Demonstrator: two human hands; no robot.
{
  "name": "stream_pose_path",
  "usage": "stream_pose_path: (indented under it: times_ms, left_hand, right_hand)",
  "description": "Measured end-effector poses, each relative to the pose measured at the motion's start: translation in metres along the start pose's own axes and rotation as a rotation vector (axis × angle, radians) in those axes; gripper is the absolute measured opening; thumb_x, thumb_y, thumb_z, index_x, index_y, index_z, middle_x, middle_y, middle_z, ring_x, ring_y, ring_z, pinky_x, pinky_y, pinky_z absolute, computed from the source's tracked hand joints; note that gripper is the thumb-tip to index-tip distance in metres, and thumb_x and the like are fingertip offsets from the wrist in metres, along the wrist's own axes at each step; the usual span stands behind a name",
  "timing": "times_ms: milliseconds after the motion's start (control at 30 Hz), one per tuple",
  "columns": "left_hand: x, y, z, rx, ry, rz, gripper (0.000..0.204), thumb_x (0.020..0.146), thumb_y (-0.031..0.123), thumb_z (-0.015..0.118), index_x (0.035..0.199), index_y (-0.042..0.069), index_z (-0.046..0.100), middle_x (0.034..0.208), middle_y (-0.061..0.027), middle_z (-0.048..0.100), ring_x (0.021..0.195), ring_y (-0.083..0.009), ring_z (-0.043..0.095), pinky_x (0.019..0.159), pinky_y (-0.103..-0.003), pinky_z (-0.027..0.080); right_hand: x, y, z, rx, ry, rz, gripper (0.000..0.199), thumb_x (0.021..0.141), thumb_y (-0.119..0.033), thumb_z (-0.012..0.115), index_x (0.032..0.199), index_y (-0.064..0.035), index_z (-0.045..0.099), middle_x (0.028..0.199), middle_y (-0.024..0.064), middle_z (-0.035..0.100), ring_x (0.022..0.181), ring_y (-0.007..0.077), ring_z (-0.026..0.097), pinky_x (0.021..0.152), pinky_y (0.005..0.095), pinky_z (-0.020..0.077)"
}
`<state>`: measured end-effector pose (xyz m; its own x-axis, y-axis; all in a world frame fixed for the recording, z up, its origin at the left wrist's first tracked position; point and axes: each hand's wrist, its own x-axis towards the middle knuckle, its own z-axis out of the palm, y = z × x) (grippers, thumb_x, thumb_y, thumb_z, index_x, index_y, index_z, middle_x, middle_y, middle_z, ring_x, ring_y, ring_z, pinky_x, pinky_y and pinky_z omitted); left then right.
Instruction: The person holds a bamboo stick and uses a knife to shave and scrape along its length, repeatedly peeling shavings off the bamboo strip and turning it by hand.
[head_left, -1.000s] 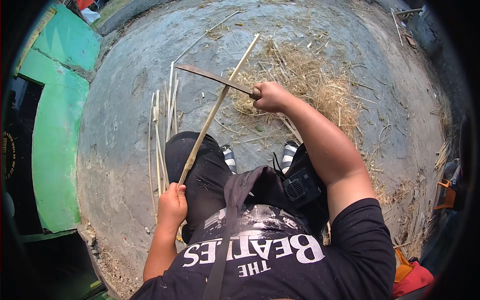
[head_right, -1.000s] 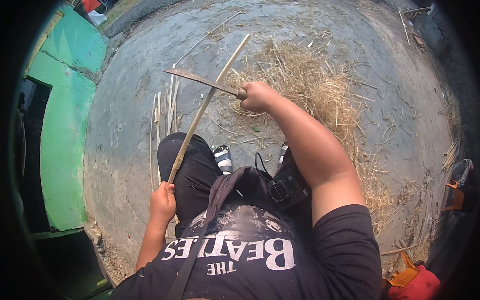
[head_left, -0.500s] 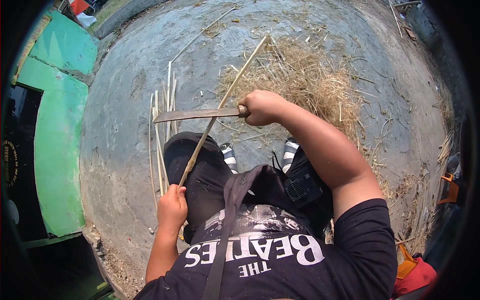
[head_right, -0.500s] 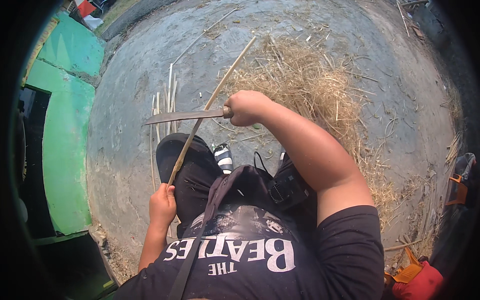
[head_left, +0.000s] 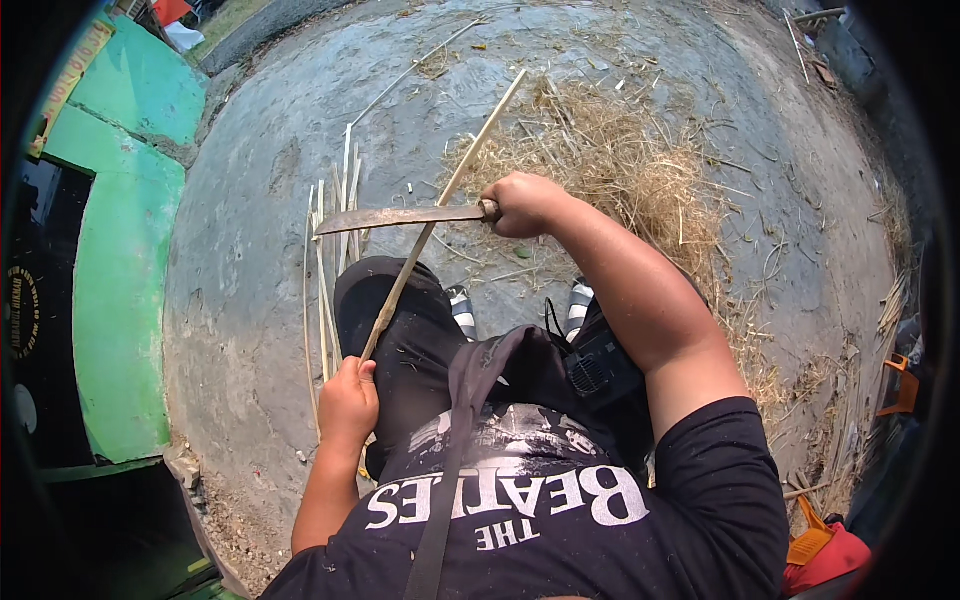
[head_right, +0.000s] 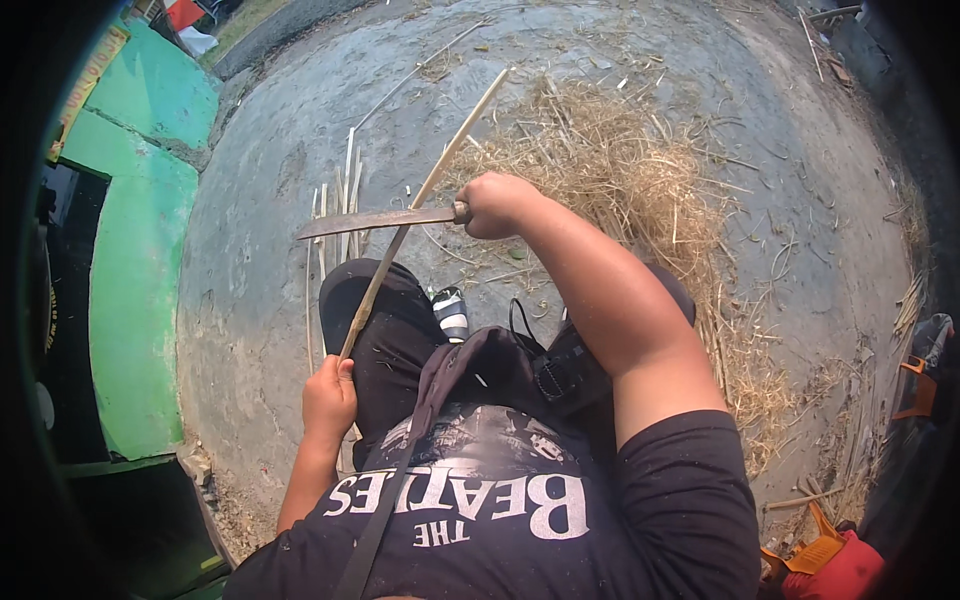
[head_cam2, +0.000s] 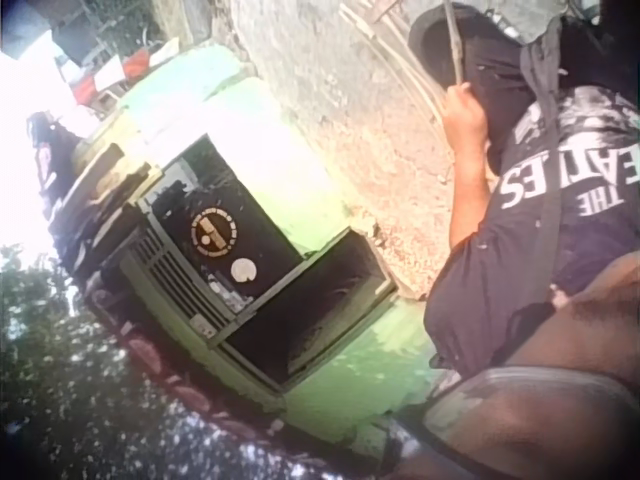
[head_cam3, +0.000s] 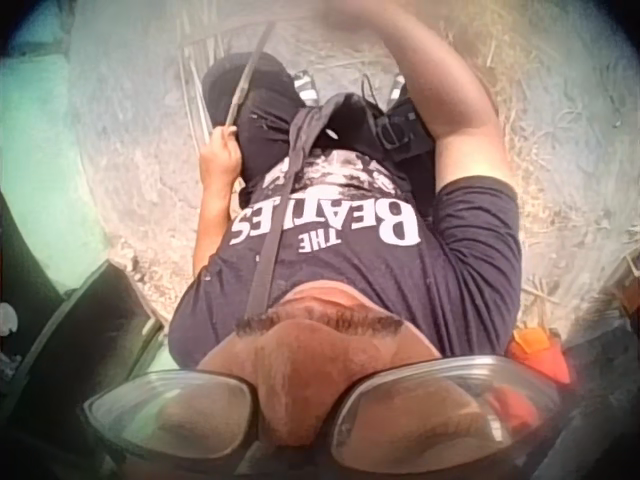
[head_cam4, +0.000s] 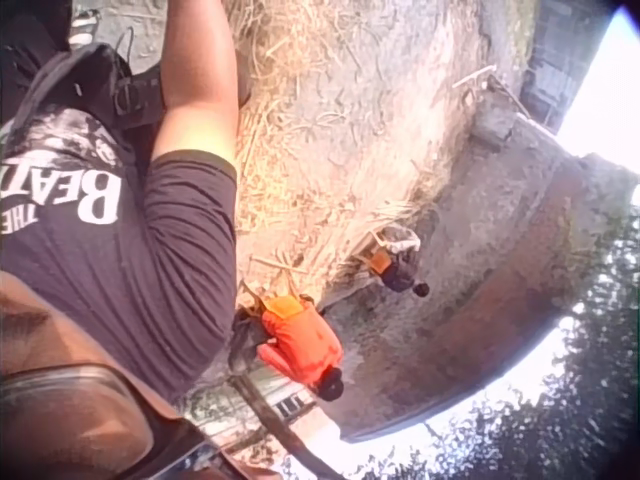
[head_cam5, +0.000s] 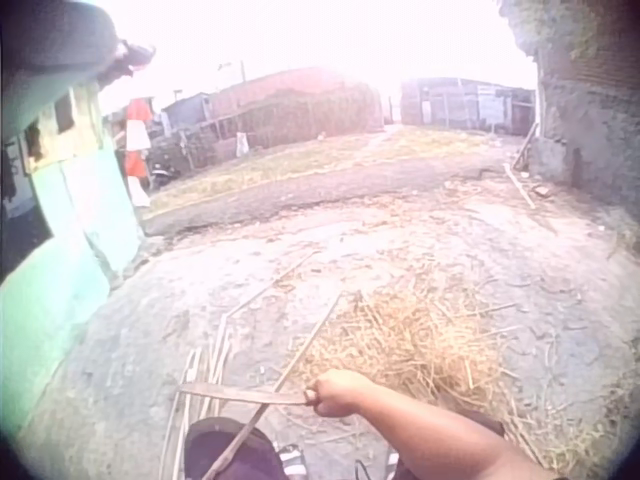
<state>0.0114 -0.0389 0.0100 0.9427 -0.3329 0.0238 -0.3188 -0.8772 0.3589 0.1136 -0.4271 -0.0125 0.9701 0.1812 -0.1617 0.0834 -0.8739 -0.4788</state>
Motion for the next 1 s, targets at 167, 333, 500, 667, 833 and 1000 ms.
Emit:
stream_pose_path:
  times_ms: [167,333,500,667,833,1000]
  left_hand:
    - [-0.005,-0.011,0.003,-0.062,-0.008,0.006,0.036,0.106,0.031,0.053,0.083,0.003,0.053,0.068,-0.0256,0.059,0.068,-0.0514,0.059,0.057,-0.056,0.042]
    - [-0.004,-0.013,-0.003,-0.153,-0.017,-0.014,0.042,0.106,0.032,0.053,0.079,0.001,0.051,0.064,-0.0247,0.054,0.063,-0.0495,0.056,0.054,-0.051,0.040]
    - [0.004,-0.011,-0.015,-0.131,-0.071,0.007,0.043,0.107,0.032,0.053,0.078,0.001,0.049,0.064,-0.0245,0.054,0.063,-0.0493,0.056,0.054,-0.051,0.040]
    - [0.002,-0.009,-0.012,-0.110,-0.043,0.007,0.041,0.107,0.031,0.052,0.078,0.001,0.050,0.065,-0.0247,0.055,0.063,-0.0497,0.057,0.054,-0.051,0.040]
    - [-0.001,-0.006,-0.008,-0.096,-0.026,0.010,0.040,0.107,0.031,0.052,0.081,0.001,0.050,0.067,-0.0245,0.056,0.066,-0.0500,0.058,0.056,-0.052,0.041]
    - [0.001,-0.006,-0.010,-0.075,-0.042,0.016,0.040,0.107,0.031,0.052,0.081,0.001,0.051,0.067,-0.0242,0.057,0.066,-0.0496,0.058,0.056,-0.052,0.042]
  right_hand:
    - [-0.013,-0.013,-0.014,-0.023,-0.009,-0.023,0.027,0.075,-0.025,0.070,0.098,-0.0128,0.075,0.093,0.0159,0.074,0.091,0.0361,0.072,0.082,0.0473,0.0578]
    - [-0.027,-0.015,-0.028,0.036,0.068,-0.124,0.035,0.070,-0.027,0.075,0.099,-0.0090,0.070,0.091,0.0155,0.073,0.091,0.0371,0.071,0.080,0.0481,0.0567]
    - [-0.034,-0.010,-0.032,-0.102,0.120,-0.120,0.029,0.072,-0.026,0.074,0.096,-0.0100,0.071,0.088,0.0143,0.073,0.089,0.0362,0.071,0.079,0.0480,0.0569]
    - [-0.042,-0.010,-0.044,-0.213,0.247,-0.227,0.023,0.078,-0.036,0.075,0.093,-0.0176,0.072,0.084,0.0084,0.073,0.084,0.0282,0.073,0.078,0.0446,0.0501]
    - [-0.041,-0.011,-0.041,-0.230,0.343,-0.228,0.030,0.082,-0.046,0.074,0.093,-0.0184,0.072,0.081,0.0073,0.073,0.082,0.0273,0.073,0.077,0.0435,0.0499]
    - [-0.043,-0.010,-0.045,-0.179,0.296,-0.129,0.031,0.077,-0.045,0.076,0.087,-0.0150,0.072,0.082,0.0098,0.073,0.080,0.0320,0.073,0.072,0.0448,0.0569]
